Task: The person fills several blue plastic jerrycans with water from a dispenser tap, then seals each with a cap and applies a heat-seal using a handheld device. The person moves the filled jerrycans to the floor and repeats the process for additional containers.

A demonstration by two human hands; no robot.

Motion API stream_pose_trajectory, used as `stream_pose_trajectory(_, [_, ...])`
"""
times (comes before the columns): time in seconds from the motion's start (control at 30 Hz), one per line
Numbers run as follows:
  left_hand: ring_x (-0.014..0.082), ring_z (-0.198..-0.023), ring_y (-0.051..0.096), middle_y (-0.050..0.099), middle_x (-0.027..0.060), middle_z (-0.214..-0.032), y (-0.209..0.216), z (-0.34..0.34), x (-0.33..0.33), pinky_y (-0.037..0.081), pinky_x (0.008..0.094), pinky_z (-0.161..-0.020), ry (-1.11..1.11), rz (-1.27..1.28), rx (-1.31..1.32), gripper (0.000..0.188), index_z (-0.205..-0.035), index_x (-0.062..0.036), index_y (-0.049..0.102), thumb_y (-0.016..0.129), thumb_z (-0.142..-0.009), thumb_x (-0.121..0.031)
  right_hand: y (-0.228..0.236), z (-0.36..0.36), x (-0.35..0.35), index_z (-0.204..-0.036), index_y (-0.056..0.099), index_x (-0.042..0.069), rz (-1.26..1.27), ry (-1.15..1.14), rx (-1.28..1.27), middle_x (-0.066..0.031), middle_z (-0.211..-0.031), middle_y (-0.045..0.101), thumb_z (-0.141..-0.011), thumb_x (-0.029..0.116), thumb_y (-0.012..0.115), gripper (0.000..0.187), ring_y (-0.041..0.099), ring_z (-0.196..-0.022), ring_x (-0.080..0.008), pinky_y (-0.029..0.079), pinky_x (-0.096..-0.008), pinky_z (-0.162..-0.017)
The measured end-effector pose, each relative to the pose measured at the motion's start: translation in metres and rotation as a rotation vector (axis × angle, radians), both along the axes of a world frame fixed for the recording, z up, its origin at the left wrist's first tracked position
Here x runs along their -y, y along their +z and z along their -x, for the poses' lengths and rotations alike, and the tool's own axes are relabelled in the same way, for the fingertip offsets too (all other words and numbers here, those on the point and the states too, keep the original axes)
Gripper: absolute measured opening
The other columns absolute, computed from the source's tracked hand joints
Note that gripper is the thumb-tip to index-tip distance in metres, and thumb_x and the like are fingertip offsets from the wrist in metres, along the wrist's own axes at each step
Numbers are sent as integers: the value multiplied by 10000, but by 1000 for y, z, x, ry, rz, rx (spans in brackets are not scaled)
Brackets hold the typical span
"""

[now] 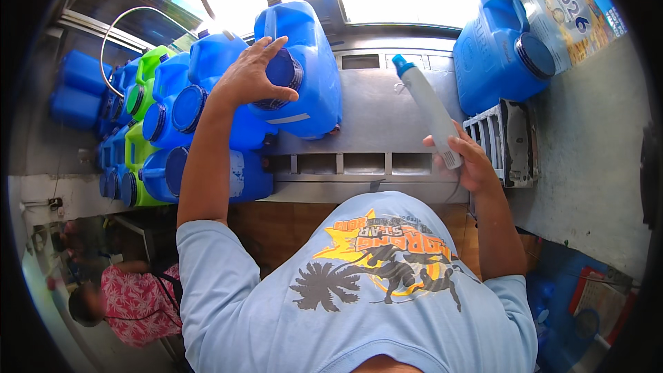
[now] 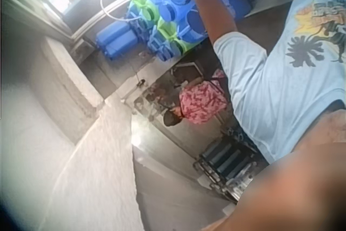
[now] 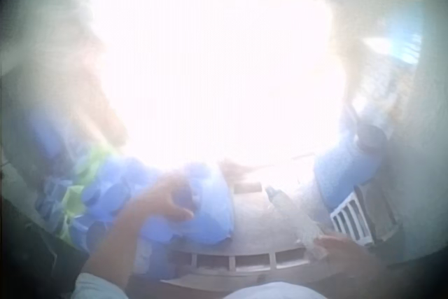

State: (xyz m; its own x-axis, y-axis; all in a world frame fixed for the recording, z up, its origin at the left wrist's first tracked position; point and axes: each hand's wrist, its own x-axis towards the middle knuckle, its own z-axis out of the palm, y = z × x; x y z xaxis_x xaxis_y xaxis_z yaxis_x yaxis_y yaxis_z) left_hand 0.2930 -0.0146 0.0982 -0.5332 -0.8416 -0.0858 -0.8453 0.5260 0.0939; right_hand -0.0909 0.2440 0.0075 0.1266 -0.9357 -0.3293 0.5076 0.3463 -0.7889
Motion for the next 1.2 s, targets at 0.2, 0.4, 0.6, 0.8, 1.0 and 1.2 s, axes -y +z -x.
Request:
stream_pose_trajectory(0.2, [402, -1500, 312, 332, 178, -1626, 11, 13, 1, 320, 518, -1209, 65, -106, 118, 1279, -1566, -258, 388, 879, -471, -700, 6, -17, 43, -1604, 237, 88, 5, 266, 21, -128, -1077, 617, -945, 321, 573, 775, 569, -682, -89, 462, -208, -502])
stream_pose_trajectory(0.4, [382, -1480, 352, 387, 154, -1593, 16, 17, 3, 338, 484, -1208, 69, -157, 112, 1240, -1547, -217, 409, 895, -483, -629, 13, -27, 69, -1604, 241, 65, 123, 387, 55, -152, -1112, 603, -875, 349, 566, 847, 552, -661, -100, 427, -221, -492])
stream_pose_trajectory(0.6, [363, -1475, 354, 407, 140, -1572, 18, 20, 1, 328, 465, -1216, 99, -177, 109, 1216, -1535, -178, 408, 898, -502, -590, 20, -26, 96, -1585, 275, 44, 129, 460, -10, -143, -1086, 613, -892, 363, 569, 818, 524, -609, -89, 389, -215, -476])
stream_pose_trajectory(0.8, [362, -1477, 346, 386, 135, -1588, 19, 21, -2, 321, 462, -1220, 119, -183, 120, 1216, -1540, -180, 393, 899, -510, -581, 23, -33, 114, -1557, 327, 41, 158, 452, -39, -139, -1064, 622, -891, 365, 638, 803, 517, -593, -89, 387, -229, -473])
stream_pose_trajectory(1.0, [354, -1485, 334, 380, 134, -1595, 20, 22, -3, 311, 454, -1225, 129, -183, 102, 1210, -1543, -180, 393, 899, -516, -568, 31, -32, 129, -1532, 379, 38, 125, 431, -69, -150, -1048, 632, -879, 380, 670, 792, 530, -604, -98, 429, -231, -497])
stream_pose_trajectory(1.2, [342, -1493, 326, 379, 135, -1598, 22, 26, -5, 308, 451, -1228, 151, -202, 113, 1198, -1542, -183, 397, 899, -522, -560, 33, -29, 140, -1528, 396, 42, 141, 448, -90, -149, -1028, 642, -881, 388, 666, 781, 546, -628, -101, 445, -235, -505])
